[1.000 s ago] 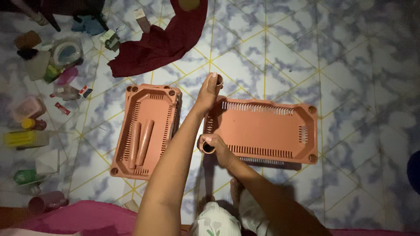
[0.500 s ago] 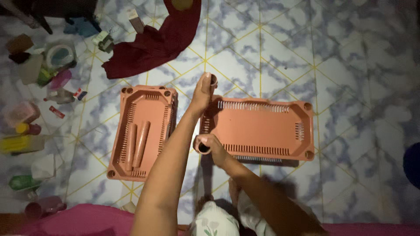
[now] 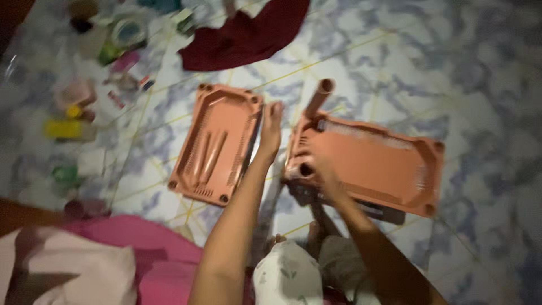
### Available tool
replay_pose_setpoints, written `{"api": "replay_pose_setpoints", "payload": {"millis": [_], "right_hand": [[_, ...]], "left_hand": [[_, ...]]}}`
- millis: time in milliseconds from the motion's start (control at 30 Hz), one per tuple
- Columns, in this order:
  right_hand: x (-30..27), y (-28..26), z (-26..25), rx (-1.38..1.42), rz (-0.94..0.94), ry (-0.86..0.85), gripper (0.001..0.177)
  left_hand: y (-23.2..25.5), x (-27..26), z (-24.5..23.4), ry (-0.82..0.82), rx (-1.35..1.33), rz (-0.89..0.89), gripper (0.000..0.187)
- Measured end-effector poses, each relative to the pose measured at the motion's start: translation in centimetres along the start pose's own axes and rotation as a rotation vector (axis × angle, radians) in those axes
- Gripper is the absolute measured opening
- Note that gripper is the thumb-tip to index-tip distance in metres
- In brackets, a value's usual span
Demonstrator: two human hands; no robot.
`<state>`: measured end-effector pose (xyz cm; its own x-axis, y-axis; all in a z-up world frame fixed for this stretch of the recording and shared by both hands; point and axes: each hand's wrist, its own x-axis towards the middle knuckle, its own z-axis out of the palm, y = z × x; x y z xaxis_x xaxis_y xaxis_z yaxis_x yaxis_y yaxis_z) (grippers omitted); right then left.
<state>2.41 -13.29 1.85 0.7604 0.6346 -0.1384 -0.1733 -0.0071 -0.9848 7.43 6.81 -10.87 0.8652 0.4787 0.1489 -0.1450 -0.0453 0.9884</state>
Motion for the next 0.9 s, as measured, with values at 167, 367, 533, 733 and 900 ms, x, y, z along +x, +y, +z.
{"api": "replay_pose_setpoints", "payload": {"millis": [167, 367, 533, 733, 900], "right_hand": [[-0.3, -6.4, 1.9, -0.115, 0.122, 0.265, 0.03], [1.2, -10.8, 3.7, -0.495, -0.241, 0.198, 0.017], [1.9, -10.5, 1.8, -0.203, -0.109, 0.281, 0.019], [2.0, -9.6, 0.0, -0.143, -0.118, 0.322, 0.018], [1.9, -8.1, -1.5, -0.044, -0.081, 0.347, 0.019]], "left_hand": [[-4.9, -7.5, -15.1, 0.325, 0.517, -0.325, 0.032], [-4.1, -13.1, -23.2, 0.079, 1.041, -0.493, 0.036], [-5.3, -11.7, -23.8, -0.087, 1.337, -0.461, 0.045], [-8.5, -12.7, -23.6, -0.05, 1.316, -0.616, 0.04], [-9.6, -13.5, -23.8, 0.053, 1.011, -0.582, 0.038]]}}
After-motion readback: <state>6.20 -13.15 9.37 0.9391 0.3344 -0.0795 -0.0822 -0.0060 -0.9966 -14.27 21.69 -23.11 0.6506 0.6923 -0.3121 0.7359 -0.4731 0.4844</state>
